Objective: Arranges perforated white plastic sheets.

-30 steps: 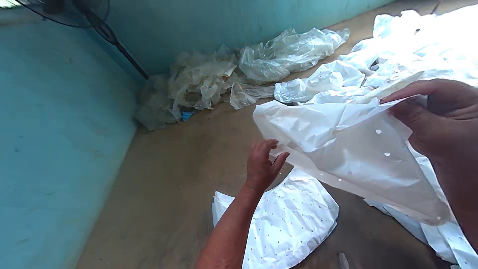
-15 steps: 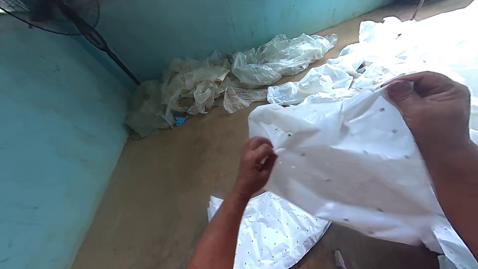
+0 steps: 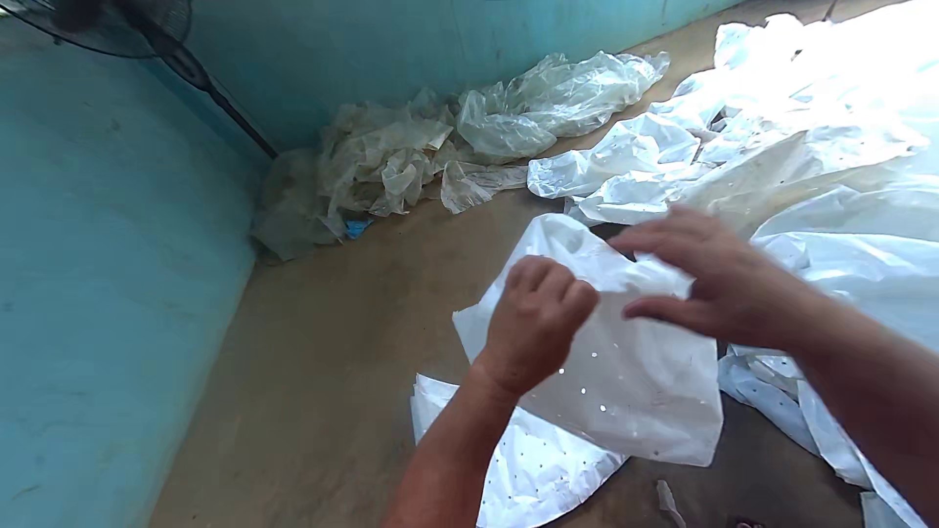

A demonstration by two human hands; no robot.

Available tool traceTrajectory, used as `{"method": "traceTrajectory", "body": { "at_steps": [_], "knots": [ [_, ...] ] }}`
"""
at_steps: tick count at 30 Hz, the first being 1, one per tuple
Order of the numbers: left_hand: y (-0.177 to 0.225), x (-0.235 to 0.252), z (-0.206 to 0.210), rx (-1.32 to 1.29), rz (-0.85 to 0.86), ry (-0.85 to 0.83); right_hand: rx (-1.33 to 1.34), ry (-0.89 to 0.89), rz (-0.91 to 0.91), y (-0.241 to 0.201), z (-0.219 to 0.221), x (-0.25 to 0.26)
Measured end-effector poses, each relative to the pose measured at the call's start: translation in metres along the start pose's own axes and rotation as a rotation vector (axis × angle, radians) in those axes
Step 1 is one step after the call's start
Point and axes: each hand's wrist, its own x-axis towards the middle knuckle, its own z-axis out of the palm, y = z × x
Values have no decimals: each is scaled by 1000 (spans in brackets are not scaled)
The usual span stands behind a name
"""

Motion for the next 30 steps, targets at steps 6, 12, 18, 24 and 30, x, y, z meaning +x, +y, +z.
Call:
{"method": "traceTrajectory", "body": {
  "at_steps": [6, 12, 18, 24, 30],
  "knots": [
    [-20, -8, -29, -19, -288, 179, 133, 113, -8, 9, 20, 0],
    [-47, -32, -54, -936, -1224, 63, 209, 275, 58, 12, 9, -1],
    [-28, -26, -42, -1290, -1205, 141, 248, 249, 64, 14, 12, 0],
    [-59, -50, -56, -1035, -1189, 220, 470, 236, 158, 35, -4, -7],
    [-56, -40, -75, -388, -718, -102, 401, 151, -61, 34, -8, -6]
  ]
}}
